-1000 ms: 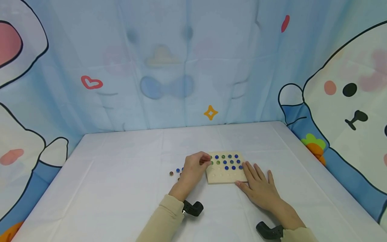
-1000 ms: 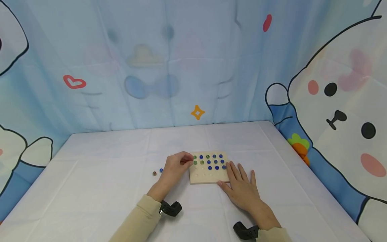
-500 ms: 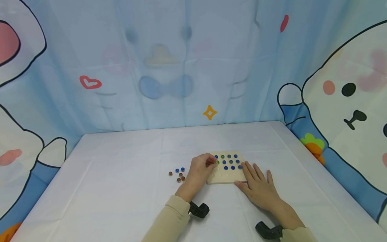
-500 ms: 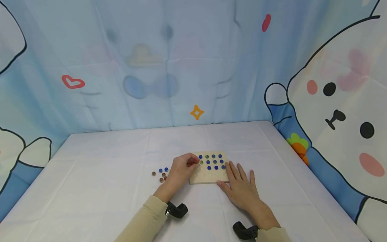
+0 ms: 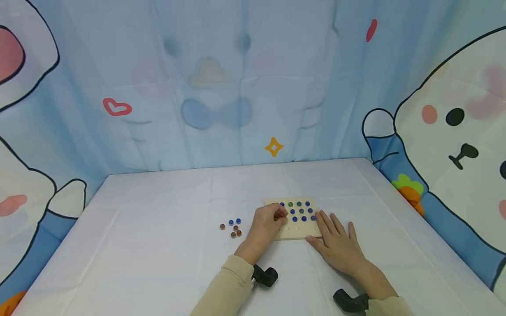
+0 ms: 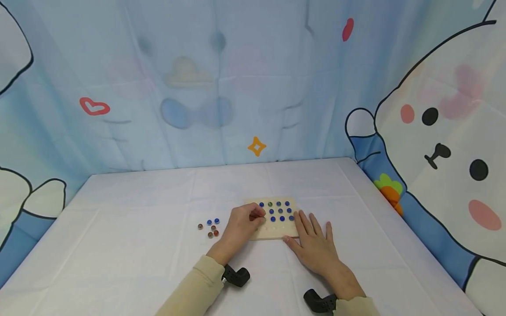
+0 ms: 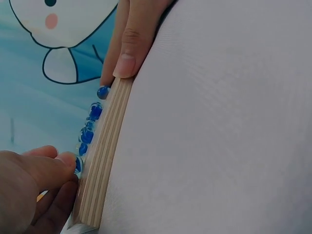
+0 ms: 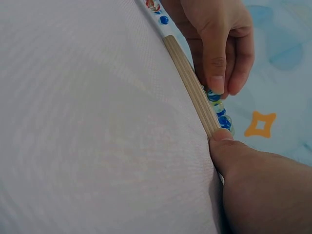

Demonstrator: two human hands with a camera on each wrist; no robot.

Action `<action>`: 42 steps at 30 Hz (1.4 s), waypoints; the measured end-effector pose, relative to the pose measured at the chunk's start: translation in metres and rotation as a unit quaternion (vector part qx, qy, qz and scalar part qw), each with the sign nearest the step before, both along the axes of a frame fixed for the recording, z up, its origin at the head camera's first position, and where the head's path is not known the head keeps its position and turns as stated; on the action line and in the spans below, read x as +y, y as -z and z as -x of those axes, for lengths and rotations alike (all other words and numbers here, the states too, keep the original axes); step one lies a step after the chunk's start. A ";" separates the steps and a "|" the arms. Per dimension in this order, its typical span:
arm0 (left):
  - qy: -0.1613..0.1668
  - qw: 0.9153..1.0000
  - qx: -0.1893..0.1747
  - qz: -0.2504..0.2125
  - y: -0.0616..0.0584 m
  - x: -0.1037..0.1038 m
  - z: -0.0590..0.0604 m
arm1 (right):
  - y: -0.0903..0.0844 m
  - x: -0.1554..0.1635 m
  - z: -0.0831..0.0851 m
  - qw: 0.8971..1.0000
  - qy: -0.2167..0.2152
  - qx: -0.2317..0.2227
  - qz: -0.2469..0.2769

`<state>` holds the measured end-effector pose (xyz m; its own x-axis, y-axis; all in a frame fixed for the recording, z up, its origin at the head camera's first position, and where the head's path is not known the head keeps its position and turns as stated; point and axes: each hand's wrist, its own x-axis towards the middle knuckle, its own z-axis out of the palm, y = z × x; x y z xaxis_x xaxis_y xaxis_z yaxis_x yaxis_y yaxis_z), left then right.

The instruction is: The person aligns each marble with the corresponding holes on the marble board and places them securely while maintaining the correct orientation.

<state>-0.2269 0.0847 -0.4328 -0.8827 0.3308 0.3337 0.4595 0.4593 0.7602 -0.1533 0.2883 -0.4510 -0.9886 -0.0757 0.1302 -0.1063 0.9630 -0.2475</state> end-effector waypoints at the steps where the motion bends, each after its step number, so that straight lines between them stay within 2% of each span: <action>1: 0.000 1.000 0.000 0.002 0.000 0.000 0.000 | 0.000 0.000 0.000 1.000 0.000 0.000 -0.001; 10: -0.007 0.999 0.026 0.042 0.000 0.004 0.002 | 0.002 0.000 0.001 1.000 0.000 -0.003 -0.006; 15: -0.004 0.999 0.023 0.047 0.001 0.003 0.002 | 0.001 0.000 0.002 1.000 0.001 -0.002 -0.007; 22: 0.004 1.000 -0.002 0.017 0.000 -0.003 0.000 | 0.002 0.000 0.002 1.000 0.004 -0.004 -0.011; 29: -0.002 1.000 0.010 0.007 -0.004 -0.007 0.000 | 0.000 0.000 0.001 1.000 0.004 -0.005 -0.007; 33: -0.010 1.000 -0.003 0.011 -0.010 -0.012 -0.001 | -0.001 -0.001 0.001 1.000 0.005 -0.007 -0.005; 37: -0.017 1.000 -0.009 0.011 -0.015 -0.021 -0.002 | -0.001 -0.001 0.000 1.000 0.004 -0.007 -0.004; 42: -0.020 1.000 0.003 0.006 -0.016 -0.036 0.000 | -0.001 -0.001 0.000 1.000 0.003 -0.003 -0.005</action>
<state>-0.2266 0.0487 -0.4163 -0.8933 0.2995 0.3352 0.4452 0.4861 0.7520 -0.1529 0.2870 -0.4495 -0.9897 -0.0719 0.1235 -0.0999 0.9661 -0.2382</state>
